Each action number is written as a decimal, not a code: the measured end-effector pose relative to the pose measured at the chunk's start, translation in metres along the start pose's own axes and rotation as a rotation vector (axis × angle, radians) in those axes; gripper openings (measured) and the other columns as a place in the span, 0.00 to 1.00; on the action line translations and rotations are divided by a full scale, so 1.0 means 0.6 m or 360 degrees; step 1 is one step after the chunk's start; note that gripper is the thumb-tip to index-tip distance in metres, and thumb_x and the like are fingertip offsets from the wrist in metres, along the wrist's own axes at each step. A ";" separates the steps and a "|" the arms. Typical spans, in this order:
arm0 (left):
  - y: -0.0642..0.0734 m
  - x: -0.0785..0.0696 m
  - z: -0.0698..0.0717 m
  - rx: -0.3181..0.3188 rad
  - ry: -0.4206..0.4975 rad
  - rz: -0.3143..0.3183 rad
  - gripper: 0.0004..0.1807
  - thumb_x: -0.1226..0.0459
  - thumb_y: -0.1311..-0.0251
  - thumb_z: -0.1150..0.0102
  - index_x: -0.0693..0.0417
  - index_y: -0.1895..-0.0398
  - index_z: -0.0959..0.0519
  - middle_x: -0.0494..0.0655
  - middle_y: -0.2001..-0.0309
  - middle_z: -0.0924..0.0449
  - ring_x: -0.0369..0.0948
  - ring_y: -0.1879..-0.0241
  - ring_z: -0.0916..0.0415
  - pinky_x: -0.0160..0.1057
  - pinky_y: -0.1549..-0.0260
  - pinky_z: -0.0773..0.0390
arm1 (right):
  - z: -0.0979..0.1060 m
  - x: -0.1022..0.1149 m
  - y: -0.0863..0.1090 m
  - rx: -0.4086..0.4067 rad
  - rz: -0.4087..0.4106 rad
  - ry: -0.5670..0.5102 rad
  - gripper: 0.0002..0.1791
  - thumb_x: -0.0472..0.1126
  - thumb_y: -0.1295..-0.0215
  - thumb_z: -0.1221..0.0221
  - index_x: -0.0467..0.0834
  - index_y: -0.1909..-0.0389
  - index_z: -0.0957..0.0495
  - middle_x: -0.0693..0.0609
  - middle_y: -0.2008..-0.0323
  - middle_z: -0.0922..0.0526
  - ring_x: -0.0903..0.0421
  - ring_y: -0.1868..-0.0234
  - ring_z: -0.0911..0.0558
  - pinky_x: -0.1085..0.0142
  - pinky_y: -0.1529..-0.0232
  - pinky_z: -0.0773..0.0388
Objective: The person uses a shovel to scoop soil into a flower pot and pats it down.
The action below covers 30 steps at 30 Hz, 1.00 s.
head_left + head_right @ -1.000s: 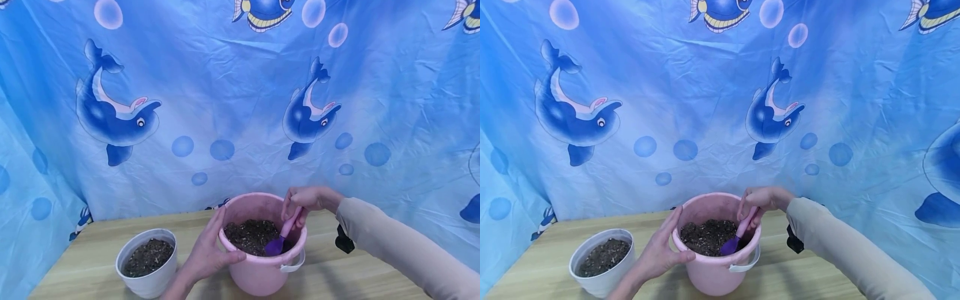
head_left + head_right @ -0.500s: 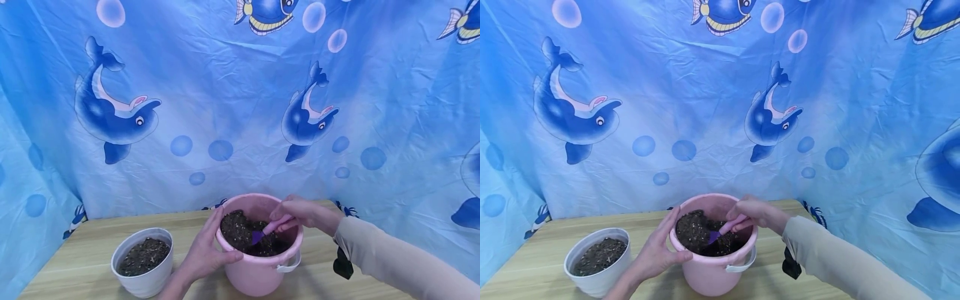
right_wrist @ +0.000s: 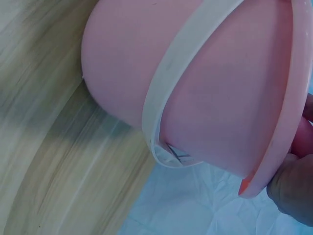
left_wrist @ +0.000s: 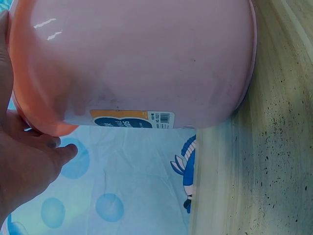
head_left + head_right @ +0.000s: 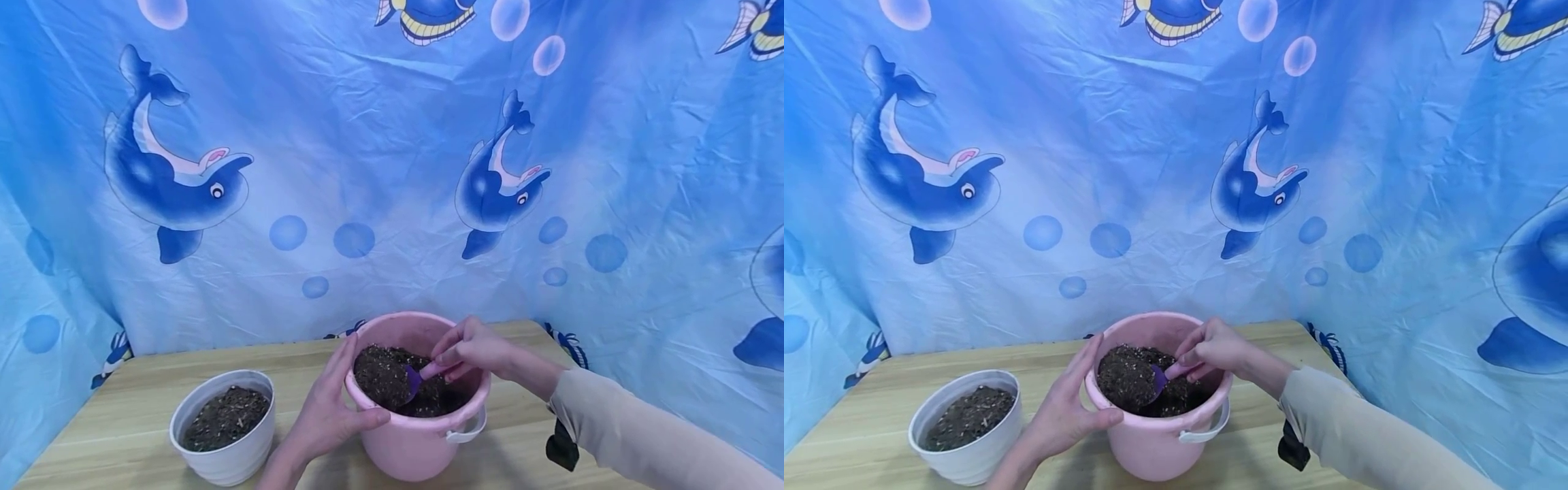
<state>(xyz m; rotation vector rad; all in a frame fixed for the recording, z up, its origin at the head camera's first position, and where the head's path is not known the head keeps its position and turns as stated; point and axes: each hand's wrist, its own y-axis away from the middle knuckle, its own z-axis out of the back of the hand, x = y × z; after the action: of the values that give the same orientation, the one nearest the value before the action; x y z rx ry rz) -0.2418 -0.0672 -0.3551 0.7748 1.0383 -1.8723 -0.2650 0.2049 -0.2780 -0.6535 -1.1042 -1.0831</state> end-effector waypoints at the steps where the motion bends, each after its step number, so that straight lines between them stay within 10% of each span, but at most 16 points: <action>1: 0.000 0.000 0.001 -0.0001 0.0000 -0.0003 0.69 0.44 0.68 0.22 0.42 0.23 0.56 0.45 0.23 0.60 0.53 0.26 0.57 0.62 0.33 0.53 | 0.000 0.000 0.000 -0.0005 0.0013 0.0012 0.12 0.27 0.44 0.40 0.24 0.59 0.20 0.36 0.66 0.14 0.46 0.69 0.14 0.56 0.65 0.15; 30: 0.006 -0.003 -0.005 -0.0016 -0.0017 -0.0030 0.67 0.45 0.66 0.22 0.40 0.23 0.56 0.45 0.23 0.58 0.52 0.26 0.57 0.63 0.33 0.53 | 0.025 -0.029 0.039 -0.0038 0.0143 -0.0237 0.19 0.32 0.42 0.39 0.21 0.54 0.24 0.42 0.63 0.15 0.55 0.71 0.15 0.64 0.64 0.15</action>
<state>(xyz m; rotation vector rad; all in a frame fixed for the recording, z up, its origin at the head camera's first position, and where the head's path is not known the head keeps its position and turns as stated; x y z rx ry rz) -0.2376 -0.0649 -0.3561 0.7509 1.0507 -1.8841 -0.2502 0.2324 -0.2873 -0.8058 -1.1791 -0.9840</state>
